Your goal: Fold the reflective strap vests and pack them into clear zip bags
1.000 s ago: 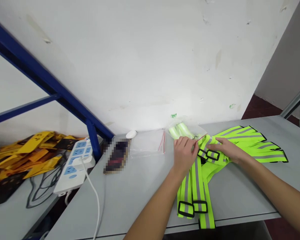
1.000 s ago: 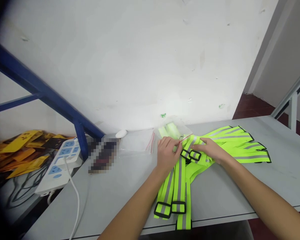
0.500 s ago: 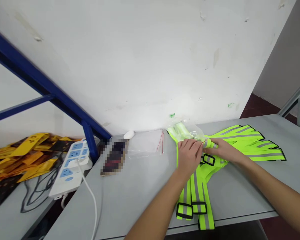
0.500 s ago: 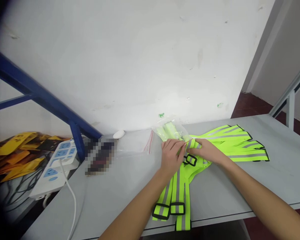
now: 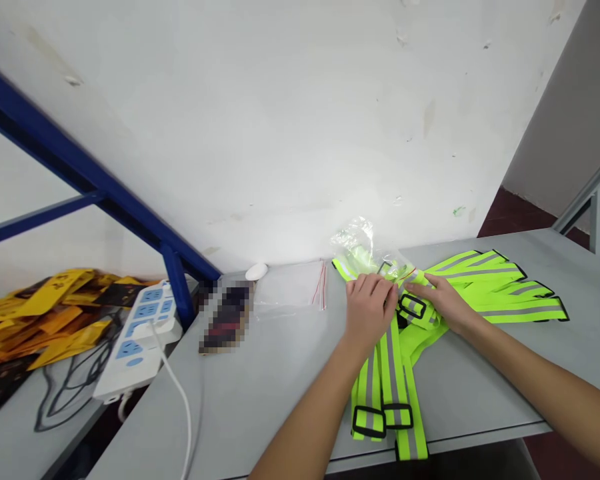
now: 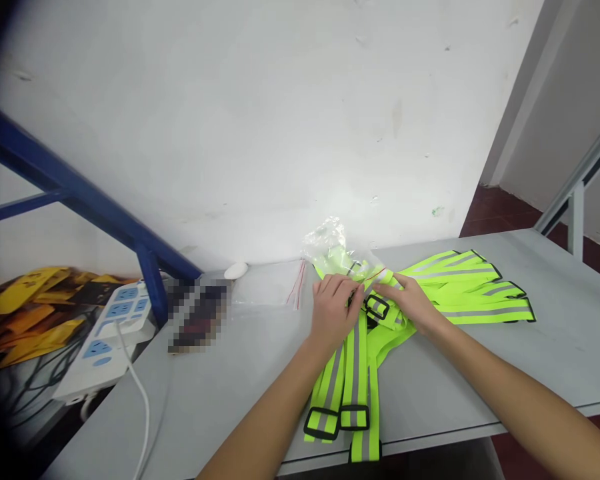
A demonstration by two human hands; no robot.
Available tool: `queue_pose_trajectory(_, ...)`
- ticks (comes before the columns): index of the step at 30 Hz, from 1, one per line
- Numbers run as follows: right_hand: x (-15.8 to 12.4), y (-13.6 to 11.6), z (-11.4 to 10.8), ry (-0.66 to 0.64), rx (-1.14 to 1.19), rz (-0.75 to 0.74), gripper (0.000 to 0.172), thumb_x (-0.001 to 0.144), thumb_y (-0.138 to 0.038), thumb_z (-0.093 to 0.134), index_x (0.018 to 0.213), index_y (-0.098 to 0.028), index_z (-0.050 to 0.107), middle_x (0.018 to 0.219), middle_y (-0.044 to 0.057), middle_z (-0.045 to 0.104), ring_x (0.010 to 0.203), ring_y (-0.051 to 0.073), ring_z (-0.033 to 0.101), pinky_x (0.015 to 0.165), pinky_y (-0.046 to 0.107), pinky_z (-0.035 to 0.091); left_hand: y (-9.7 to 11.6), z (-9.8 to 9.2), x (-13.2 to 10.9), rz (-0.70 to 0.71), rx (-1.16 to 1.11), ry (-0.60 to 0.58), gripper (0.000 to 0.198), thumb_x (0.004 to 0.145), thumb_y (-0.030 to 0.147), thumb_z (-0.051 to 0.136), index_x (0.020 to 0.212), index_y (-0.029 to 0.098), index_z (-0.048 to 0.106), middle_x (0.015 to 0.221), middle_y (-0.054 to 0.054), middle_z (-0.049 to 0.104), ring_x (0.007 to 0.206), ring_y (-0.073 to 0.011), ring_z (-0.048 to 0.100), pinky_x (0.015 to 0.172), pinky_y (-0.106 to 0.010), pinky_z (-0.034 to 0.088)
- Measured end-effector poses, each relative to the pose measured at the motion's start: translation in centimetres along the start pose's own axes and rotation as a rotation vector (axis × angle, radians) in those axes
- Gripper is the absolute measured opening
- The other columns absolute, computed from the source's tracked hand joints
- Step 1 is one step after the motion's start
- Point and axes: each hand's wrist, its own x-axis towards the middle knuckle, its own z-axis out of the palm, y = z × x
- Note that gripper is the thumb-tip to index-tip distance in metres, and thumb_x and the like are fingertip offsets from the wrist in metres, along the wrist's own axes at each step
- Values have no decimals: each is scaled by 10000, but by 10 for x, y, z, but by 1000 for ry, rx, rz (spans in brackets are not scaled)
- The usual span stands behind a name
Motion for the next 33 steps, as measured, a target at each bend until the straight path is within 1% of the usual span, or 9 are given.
queue_pose_trajectory(5, 1, 3, -1, 35, 122, 56, 503, 702, -491, 729, 1115, -211, 666, 1066, 75, 728, 993, 311, 670, 808, 401, 555, -2, -1, -1, -101, -199, 21, 96, 895, 263, 520, 816, 216, 549, 831, -33, 599, 822, -183, 520, 757, -340, 365)
queue_pose_trajectory(7, 2, 5, -2, 27, 159, 60, 515, 700, -489, 733, 1130, -215, 658, 1060, 78, 729, 959, 308, 683, 778, 399, 564, 1, 3, -3, -282, -428, 25, 111, 886, 303, 512, 816, 217, 516, 796, -17, 553, 781, -166, 507, 729, -311, 401)
queue_pose_trajectory(11, 2, 7, -2, 20, 197, 38, 502, 699, -493, 736, 1110, -216, 660, 1036, 71, 737, 922, 302, 693, 778, 406, 563, 7, 15, -3, -792, -910, 62, 288, 904, 403, 427, 687, 225, 364, 610, 48, 370, 563, -114, 392, 556, -249, 364)
queue_pose_trajectory(14, 2, 7, -1, 60, 194, 21, 476, 690, -500, 741, 1070, -221, 675, 1050, 66, 733, 981, 309, 676, 823, 406, 551, 5, 20, 1, -989, -1106, 91, 365, 873, 486, 481, 678, 227, 313, 607, 64, 343, 525, -93, 371, 528, -234, 350)
queue_pose_trajectory(17, 2, 7, 0, 98, 199, 40, 464, 672, -507, 754, 1039, -232, 685, 1007, 65, 743, 965, 320, 680, 791, 399, 558, 2, 18, 3, -992, -1124, 46, 385, 868, 561, 475, 716, 226, 363, 644, 54, 400, 549, -96, 416, 548, -239, 375)
queue_pose_trajectory(21, 2, 9, 1, 70, 236, 39, 462, 707, -500, 732, 1070, -222, 664, 1003, 68, 743, 936, 311, 687, 781, 400, 554, 7, 12, 0, -832, -970, -87, 366, 892, 568, 450, 775, 222, 440, 666, 41, 455, 621, -117, 463, 615, -252, 400)
queue_pose_trajectory(25, 1, 8, 1, 135, 135, 38, 459, 709, -521, 727, 1056, -226, 669, 1034, 68, 735, 952, 306, 679, 769, 376, 549, 14, 6, -1, -708, -840, -113, 320, 925, 503, 431, 770, 222, 432, 683, 37, 435, 646, -126, 440, 616, -256, 369)
queue_pose_trajectory(30, -2, 3, 1, 164, -121, -163, 420, 766, -512, 673, 1070, -222, 669, 1103, 38, 715, 1052, 297, 634, 913, 396, 483, 11, 2, 4, -771, -760, -92, 339, 915, 420, 436, 652, 217, 368, 604, 47, 362, 585, -124, 377, 566, -256, 312)
queue_pose_trajectory(33, -3, 3, 1, 189, -187, -189, 420, 768, -506, 670, 1074, -218, 670, 1101, 38, 716, 1056, 301, 629, 919, 404, 475, 4, 4, 7, -812, -758, -89, 289, 872, 330, 455, 619, 212, 381, 579, 49, 352, 565, -119, 362, 554, -248, 304)
